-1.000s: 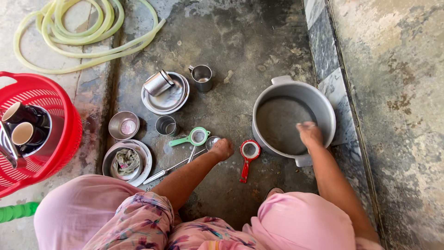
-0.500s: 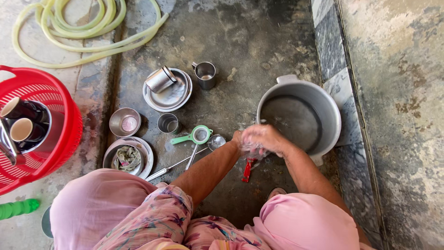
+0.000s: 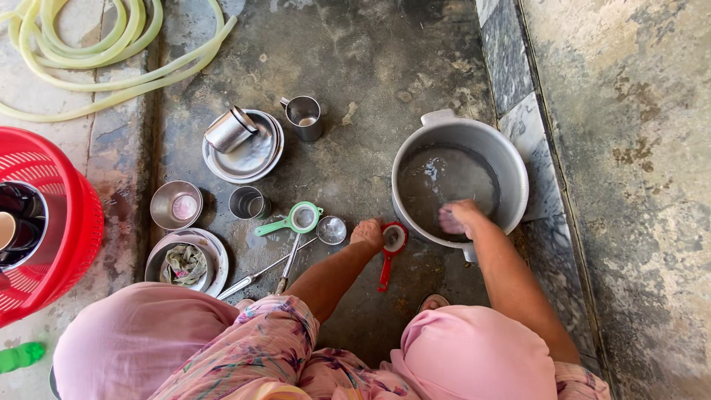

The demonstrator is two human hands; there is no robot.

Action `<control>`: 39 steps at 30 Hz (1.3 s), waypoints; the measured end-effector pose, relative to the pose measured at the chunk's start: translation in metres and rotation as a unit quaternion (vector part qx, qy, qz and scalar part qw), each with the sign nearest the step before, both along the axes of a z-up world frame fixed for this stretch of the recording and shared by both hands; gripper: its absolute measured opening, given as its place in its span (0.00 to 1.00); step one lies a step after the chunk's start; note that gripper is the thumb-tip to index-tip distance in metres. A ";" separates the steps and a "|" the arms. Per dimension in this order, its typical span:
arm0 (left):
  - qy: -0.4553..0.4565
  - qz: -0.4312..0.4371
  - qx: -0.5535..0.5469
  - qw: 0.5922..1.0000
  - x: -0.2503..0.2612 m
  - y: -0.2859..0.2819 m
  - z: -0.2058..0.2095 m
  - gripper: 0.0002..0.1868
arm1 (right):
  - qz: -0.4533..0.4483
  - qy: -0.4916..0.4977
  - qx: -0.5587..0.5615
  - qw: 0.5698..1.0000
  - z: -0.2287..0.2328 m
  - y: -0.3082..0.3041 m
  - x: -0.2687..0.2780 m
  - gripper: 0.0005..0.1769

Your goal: The person washes several metal dishes and a tea strainer with a cloth and water, rinsing them one by one under a faucet and placing them into a red basket.

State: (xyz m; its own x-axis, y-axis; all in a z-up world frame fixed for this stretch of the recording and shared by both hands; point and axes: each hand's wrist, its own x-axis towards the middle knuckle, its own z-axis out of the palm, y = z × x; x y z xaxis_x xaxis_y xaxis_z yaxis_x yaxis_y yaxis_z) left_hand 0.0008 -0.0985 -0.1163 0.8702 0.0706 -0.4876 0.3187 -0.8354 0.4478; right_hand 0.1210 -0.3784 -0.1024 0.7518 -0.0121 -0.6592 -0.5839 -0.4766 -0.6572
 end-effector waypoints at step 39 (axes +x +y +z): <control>-0.162 0.151 -0.369 0.903 0.033 0.126 0.139 0.11 | 0.307 -0.405 -0.166 0.845 0.243 0.139 -0.084 0.12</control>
